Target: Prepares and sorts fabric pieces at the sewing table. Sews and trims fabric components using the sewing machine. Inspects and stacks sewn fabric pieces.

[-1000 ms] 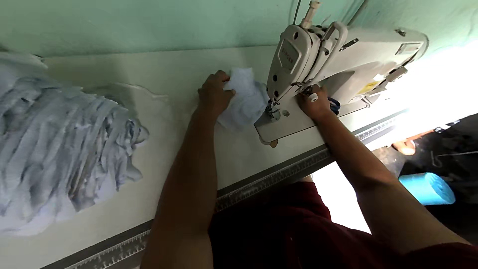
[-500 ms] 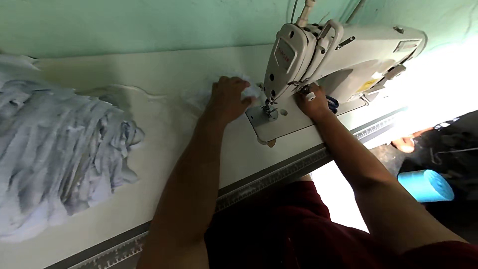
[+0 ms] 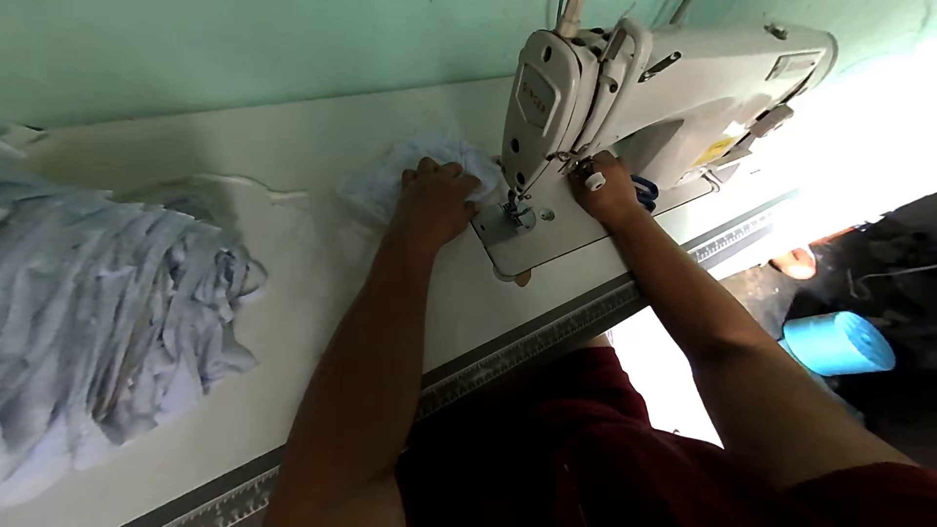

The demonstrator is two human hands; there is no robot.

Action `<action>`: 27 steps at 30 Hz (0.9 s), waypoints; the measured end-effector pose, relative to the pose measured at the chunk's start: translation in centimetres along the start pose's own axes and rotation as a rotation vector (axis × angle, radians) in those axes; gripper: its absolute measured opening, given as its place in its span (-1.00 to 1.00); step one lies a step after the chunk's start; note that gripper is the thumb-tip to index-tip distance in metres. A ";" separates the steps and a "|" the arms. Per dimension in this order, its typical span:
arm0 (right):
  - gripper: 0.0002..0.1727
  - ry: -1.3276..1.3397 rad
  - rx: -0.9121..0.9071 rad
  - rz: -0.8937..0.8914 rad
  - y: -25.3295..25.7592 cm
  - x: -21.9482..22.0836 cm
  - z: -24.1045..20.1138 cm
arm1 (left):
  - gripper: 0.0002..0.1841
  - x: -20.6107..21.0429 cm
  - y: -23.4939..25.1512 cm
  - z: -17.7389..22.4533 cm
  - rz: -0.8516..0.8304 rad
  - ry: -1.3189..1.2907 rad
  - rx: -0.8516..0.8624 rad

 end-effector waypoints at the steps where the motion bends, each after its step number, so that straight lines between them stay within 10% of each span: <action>1: -0.72 -0.004 -0.002 0.004 0.0 0.0 0.0 | -0.63 0.0 0.0 -0.1 0.010 0.010 -0.002; 27: -0.70 -0.092 0.208 0.092 0.1 -0.7 2.9 | -0.56 -0.1 -0.4 -3.8 0.214 0.002 -0.237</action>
Point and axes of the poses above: each hand's wrist, its own y-axis towards the middle knuckle, its own x-axis out of the palm, z = x × y, the point moved 4 cm from there along y, towards the middle knuckle, and after that the axes turned 8 degrees about -z, right-handed, at the moved point
